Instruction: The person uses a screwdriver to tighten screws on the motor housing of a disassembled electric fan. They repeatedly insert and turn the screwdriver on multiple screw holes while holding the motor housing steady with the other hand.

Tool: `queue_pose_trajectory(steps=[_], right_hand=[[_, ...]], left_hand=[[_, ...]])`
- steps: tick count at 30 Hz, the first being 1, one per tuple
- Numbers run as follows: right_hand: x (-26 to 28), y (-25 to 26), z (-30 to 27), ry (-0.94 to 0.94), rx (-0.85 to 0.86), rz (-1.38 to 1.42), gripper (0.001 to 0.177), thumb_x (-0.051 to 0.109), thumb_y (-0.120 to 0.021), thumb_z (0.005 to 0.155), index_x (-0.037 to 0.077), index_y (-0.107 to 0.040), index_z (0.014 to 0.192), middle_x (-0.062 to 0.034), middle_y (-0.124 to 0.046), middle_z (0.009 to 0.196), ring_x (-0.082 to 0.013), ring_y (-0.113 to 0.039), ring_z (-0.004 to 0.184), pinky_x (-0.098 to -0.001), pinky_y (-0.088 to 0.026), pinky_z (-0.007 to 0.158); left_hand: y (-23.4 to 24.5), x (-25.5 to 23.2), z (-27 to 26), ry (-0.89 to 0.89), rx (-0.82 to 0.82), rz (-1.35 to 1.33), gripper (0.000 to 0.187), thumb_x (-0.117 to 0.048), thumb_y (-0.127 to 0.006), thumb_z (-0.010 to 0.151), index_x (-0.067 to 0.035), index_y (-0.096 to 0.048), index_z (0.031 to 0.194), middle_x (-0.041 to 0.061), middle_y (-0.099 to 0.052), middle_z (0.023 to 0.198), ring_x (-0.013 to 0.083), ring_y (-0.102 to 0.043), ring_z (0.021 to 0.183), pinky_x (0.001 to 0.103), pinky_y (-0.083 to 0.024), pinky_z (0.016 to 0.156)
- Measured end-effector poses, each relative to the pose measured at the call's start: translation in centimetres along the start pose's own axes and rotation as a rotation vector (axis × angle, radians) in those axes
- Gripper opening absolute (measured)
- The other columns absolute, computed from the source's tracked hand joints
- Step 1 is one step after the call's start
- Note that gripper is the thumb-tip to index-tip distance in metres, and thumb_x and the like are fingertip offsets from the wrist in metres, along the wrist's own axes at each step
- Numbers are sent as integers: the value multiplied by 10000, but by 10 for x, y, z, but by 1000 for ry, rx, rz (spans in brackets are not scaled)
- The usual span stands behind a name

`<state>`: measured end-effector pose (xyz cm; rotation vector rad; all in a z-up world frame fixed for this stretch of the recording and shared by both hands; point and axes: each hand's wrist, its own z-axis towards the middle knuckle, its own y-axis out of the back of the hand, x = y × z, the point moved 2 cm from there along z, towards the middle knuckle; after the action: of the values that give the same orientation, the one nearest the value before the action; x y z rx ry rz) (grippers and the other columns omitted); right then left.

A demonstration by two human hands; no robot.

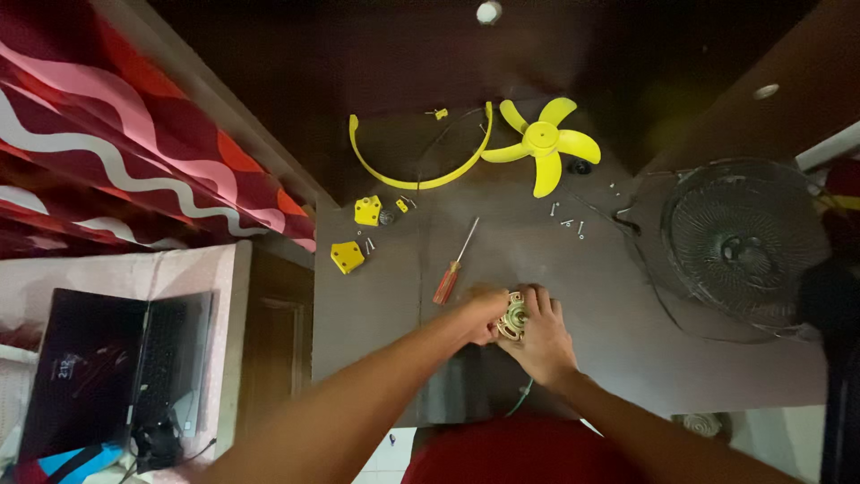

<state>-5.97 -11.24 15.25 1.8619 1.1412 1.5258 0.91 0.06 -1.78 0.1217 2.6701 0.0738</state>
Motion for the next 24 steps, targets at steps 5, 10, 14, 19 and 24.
queue_pose_trajectory(steps=[5, 10, 14, 19, 24], right_hand=[[-3, -3, 4, 8, 9, -60, 918, 439, -844, 750, 102, -321, 1425, -118, -400, 1388, -350, -450, 1264, -498, -493, 1046], [-1, -1, -2, -3, -21, 3, 827, 340, -821, 734, 145, -376, 1403, -67, -428, 1396, -331, -464, 1271, -487, -529, 1020], [1, 0, 1, -10, 3, -14, 822, 347, -817, 761, 142, -359, 1412, -75, -414, 1399, -338, -452, 1277, -486, -516, 1021], [5, 1, 4, 14, -15, -44, 884, 335, -843, 734, 85, -350, 1424, -112, -412, 1393, -358, -444, 1285, -481, -482, 1048], [6, 2, 3, -4, -48, 11, 855, 324, -871, 698, 88, -417, 1382, -94, -433, 1416, -369, -447, 1289, -477, -480, 1037]], left_hand=[[-1, -2, -23, -113, 17, 42, 200, -126, -551, 919, -35, -549, 741, 89, -491, 642, 142, -452, 512, 324, -330, 347], [-12, -11, -52, 95, -82, -255, 240, -161, -565, 933, -36, -564, 729, 103, -513, 624, 162, -481, 489, 322, -330, 369], [-11, -9, -31, -89, -40, 79, 218, -160, -594, 892, -33, -587, 716, 94, -531, 609, 153, -501, 486, 325, -357, 392], [2, -16, -9, -553, -11, 830, 193, -159, -631, 842, -28, -617, 701, 83, -553, 589, 143, -527, 483, 329, -390, 421], [9, -42, -39, -96, -44, 362, 207, -192, -595, 926, -34, -636, 800, 107, -568, 704, 182, -550, 594, 371, -412, 506]])
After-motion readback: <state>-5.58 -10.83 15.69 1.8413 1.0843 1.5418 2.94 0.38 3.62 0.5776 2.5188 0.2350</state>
